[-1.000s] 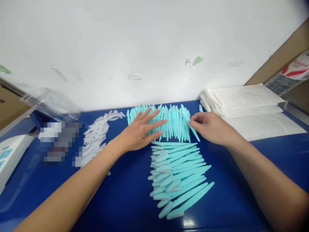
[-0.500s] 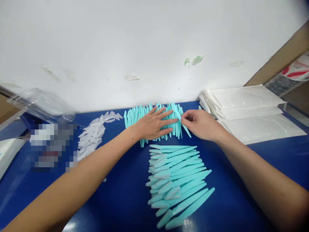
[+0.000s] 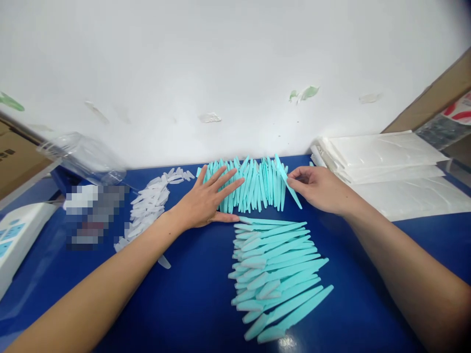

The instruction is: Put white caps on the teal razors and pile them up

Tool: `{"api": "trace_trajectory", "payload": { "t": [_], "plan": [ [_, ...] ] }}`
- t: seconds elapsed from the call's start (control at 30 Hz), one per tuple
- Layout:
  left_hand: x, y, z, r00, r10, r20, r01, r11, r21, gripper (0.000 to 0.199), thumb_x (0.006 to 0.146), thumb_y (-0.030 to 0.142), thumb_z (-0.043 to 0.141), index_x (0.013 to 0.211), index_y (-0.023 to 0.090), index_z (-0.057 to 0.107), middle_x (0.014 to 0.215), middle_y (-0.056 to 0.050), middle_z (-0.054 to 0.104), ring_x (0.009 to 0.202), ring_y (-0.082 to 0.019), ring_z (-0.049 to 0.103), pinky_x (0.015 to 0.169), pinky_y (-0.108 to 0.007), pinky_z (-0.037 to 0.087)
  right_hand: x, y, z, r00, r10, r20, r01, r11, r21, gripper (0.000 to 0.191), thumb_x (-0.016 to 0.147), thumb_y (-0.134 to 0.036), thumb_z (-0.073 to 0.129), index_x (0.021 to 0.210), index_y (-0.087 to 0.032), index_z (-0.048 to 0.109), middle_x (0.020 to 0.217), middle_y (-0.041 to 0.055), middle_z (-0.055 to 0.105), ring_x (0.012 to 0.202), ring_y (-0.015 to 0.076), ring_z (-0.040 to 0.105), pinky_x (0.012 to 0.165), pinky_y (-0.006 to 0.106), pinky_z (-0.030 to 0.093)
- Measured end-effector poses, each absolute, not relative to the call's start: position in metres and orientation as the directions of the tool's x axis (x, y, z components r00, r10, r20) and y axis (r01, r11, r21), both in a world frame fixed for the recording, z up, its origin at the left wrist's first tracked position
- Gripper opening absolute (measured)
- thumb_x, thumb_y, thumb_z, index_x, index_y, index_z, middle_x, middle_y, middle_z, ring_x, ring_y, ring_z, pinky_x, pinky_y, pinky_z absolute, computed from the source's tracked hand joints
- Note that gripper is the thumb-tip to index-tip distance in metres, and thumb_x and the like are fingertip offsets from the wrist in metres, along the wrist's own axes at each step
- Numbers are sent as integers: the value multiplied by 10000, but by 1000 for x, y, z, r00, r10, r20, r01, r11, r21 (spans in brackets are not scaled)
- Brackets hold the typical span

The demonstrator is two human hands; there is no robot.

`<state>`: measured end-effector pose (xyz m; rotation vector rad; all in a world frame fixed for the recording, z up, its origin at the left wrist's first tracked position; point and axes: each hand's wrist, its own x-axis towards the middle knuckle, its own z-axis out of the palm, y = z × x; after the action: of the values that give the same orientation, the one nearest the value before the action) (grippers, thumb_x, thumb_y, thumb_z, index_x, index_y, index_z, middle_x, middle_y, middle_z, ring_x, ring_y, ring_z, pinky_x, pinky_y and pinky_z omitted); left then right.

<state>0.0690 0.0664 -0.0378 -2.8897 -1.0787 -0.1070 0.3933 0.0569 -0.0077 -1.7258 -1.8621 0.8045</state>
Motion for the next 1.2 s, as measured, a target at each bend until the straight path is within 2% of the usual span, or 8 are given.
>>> {"api": "trace_trajectory", "payload": {
  "t": [0.17, 0.23, 0.33, 0.47, 0.7, 0.93, 1.07, 1.2],
  "plan": [
    [61, 69, -19, 694, 703, 156, 701, -709, 75, 1022, 938, 838, 503, 1726, 223, 291, 1775, -199, 302, 1653, -445, 196, 1299, -725, 54, 398, 57, -9, -98, 993, -58, 718, 30, -695, 226, 874, -443, 620, 817, -227, 655, 610, -23, 606, 509, 143, 454, 530, 309, 349],
    [46, 58, 1, 626, 751, 211, 735, -658, 163, 860, 1003, 760, 507, 1672, 225, 423, 1714, -180, 436, 1602, -414, 354, 1303, -648, 231, 402, 57, -11, -93, 994, -64, 712, 21, -702, 234, 875, -449, 617, 823, -224, 657, 629, -11, 631, 525, 150, 488, 535, 310, 368],
    [15, 31, 29, 492, 856, 161, 798, -517, 311, 448, 1056, 593, 558, 1286, 285, 788, 1300, -96, 774, 1097, -286, 756, 947, -384, 602, 407, 58, -13, -52, 996, -73, 708, -15, -706, 226, 871, -433, 614, 827, -216, 661, 675, 20, 679, 554, 168, 545, 540, 318, 398],
    [-25, -6, 37, 463, 883, -72, 848, -417, 327, 301, 989, 560, 666, 1068, 355, 871, 1084, -47, 809, 728, -200, 734, 660, -279, 560, 407, 59, -12, -1, 997, -71, 727, -48, -685, 194, 858, -396, 625, 799, -215, 659, 646, 13, 650, 500, 149, 487, 516, 323, 371],
    [-45, -22, 11, 409, 895, -180, 902, -367, 226, 308, 1006, 515, 627, 1064, 342, 876, 1088, -85, 774, 832, -257, 748, 731, -330, 545, 397, 62, -6, -17, 998, -65, 764, -29, -645, 160, 877, -371, 633, 800, -234, 661, 520, -35, 533, 444, 145, 431, 509, 329, 345],
    [-37, -15, 13, 448, 884, -131, 842, -368, 394, 284, 1002, 513, 646, 1023, 306, 839, 1091, -77, 735, 878, -226, 700, 715, -269, 548, 399, 50, -1, -166, 984, -66, 609, 50, -792, 166, 944, -380, 619, 873, -230, 625, 836, 56, 770, 751, 224, 720, 684, 354, 524],
    [-32, -12, 22, 416, 874, -251, 813, -235, 533, 314, 993, 552, 661, 1007, 273, 804, 1110, -74, 758, 812, -190, 683, 614, -226, 537, 396, 39, 3, -326, 943, -71, 551, 128, -825, 194, 986, -408, 620, 902, -235, 593, 819, 29, 742, 764, 205, 705, 705, 345, 515],
    [-13, -3, 32, 355, 893, -277, 732, -81, 676, 339, 978, 547, 708, 1114, 254, 812, 972, -61, 809, 830, -207, 723, 693, -267, 578, 393, 33, 6, -470, 878, -90, 468, 162, -869, 241, 998, -465, 648, 936, -233, 619, 789, 1, 670, 731, 181, 638, 669, 326, 488]
  ]
}}
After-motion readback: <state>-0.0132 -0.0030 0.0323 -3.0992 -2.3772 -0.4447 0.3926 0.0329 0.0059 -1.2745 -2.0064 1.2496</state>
